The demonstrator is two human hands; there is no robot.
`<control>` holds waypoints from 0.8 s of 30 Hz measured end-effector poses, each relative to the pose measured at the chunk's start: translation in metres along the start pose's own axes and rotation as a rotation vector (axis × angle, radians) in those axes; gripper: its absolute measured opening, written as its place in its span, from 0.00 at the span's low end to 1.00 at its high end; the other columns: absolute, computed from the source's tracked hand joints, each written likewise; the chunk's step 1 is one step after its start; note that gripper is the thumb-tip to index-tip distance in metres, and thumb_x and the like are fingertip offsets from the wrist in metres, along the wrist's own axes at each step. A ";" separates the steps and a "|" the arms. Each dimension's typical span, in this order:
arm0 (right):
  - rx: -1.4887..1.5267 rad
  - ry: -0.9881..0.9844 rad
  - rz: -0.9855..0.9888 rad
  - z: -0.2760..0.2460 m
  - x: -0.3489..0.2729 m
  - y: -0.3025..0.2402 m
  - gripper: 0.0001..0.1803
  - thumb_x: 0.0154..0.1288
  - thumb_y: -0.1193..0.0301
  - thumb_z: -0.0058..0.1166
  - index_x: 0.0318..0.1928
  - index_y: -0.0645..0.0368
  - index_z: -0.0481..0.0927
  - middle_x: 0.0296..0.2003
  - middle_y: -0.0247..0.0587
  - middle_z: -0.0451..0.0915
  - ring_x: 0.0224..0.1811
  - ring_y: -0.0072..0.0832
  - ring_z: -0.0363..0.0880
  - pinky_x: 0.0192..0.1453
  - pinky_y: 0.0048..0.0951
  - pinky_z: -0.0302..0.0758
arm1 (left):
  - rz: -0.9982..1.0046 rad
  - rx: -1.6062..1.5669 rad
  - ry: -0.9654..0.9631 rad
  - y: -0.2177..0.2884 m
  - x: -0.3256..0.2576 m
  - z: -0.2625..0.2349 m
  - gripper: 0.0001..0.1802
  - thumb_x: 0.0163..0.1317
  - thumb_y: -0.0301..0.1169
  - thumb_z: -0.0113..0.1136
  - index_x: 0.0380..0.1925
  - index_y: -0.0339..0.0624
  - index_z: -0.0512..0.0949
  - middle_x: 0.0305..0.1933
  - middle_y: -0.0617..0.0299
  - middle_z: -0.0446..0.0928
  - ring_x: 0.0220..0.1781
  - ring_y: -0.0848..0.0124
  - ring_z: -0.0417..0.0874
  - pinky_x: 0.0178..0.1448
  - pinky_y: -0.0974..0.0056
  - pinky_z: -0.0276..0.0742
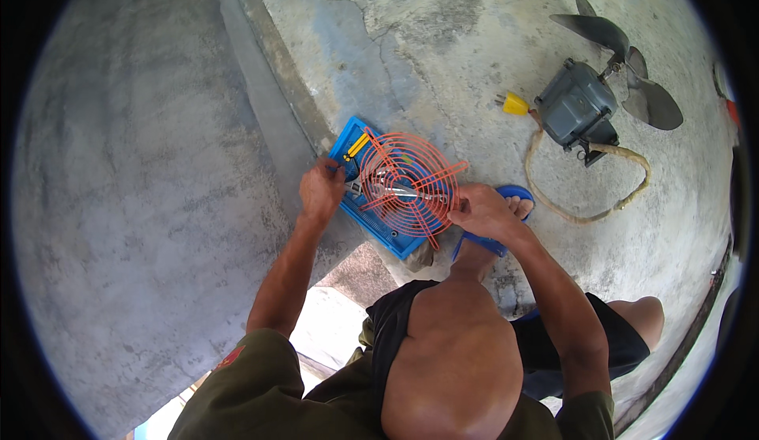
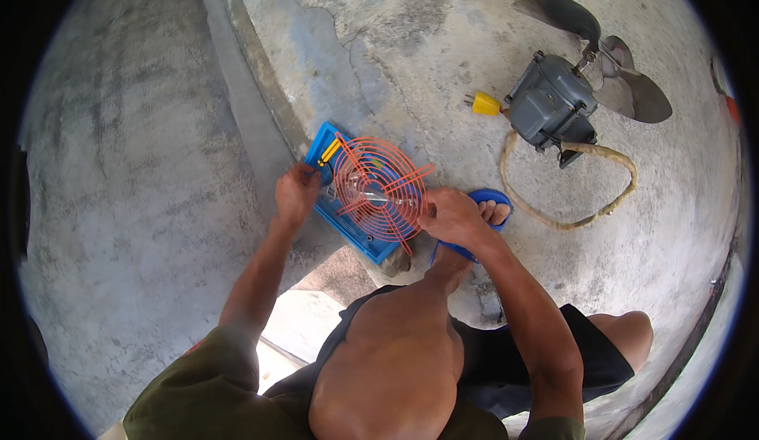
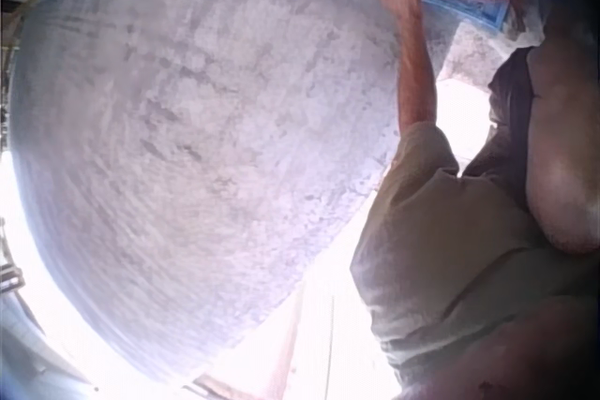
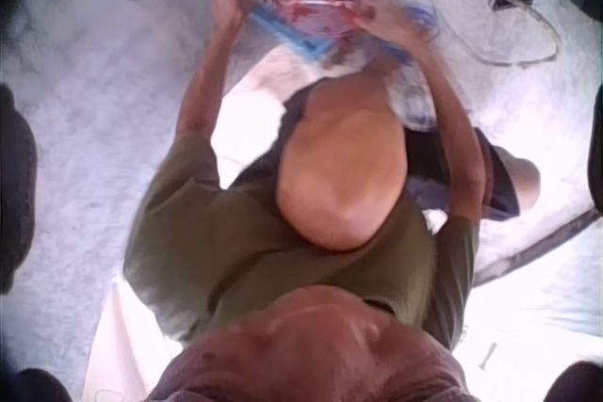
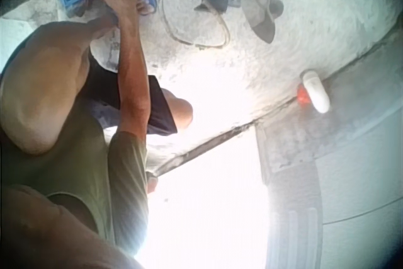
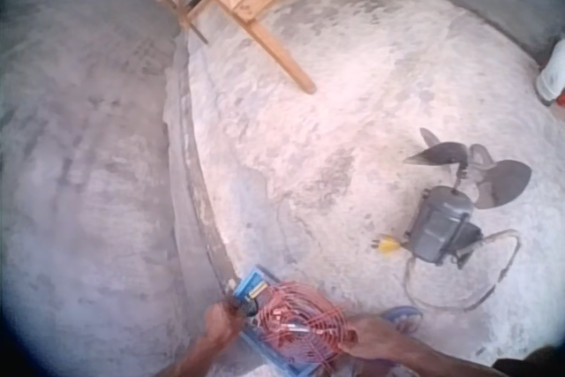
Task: The person unpacks a motor and fan blades from a plastic bag, then sits on the floor to assemble them. They attach the blades to the motor shaft and tighten the connection using a wrench.
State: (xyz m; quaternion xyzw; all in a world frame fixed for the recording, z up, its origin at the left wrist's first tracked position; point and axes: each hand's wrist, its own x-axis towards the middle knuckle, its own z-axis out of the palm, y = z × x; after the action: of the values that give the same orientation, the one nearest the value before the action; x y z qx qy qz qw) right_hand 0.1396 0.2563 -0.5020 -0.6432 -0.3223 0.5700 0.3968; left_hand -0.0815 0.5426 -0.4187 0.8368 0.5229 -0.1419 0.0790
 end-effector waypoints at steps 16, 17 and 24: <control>0.013 0.020 -0.060 0.005 0.001 0.018 0.18 0.63 0.54 0.68 0.39 0.55 0.90 0.32 0.54 0.88 0.39 0.55 0.88 0.45 0.52 0.82 | -0.031 -0.272 -0.050 0.000 0.006 0.028 0.17 0.56 0.39 0.71 0.29 0.32 0.87 0.27 0.50 0.87 0.30 0.63 0.88 0.38 0.55 0.82; 0.015 0.016 -0.052 0.003 0.001 0.018 0.16 0.61 0.57 0.69 0.38 0.56 0.90 0.33 0.54 0.88 0.39 0.55 0.88 0.45 0.50 0.83 | -0.005 -0.256 -0.037 0.003 0.001 0.023 0.17 0.56 0.39 0.71 0.28 0.32 0.86 0.26 0.51 0.86 0.29 0.62 0.87 0.38 0.55 0.82; -0.018 -0.056 -0.035 0.005 0.003 0.008 0.13 0.58 0.63 0.70 0.39 0.58 0.90 0.34 0.55 0.88 0.38 0.53 0.88 0.46 0.46 0.84 | 0.350 -0.214 0.158 0.008 -0.041 -0.009 0.07 0.64 0.30 0.66 0.38 0.38 0.81 0.30 0.53 0.85 0.27 0.61 0.84 0.40 0.55 0.82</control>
State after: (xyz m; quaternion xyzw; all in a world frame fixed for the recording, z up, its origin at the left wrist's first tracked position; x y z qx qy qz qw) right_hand 0.1350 0.2556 -0.5103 -0.6249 -0.3497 0.5776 0.3919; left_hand -0.0901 0.5064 -0.3974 0.9102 0.3863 -0.0038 0.1495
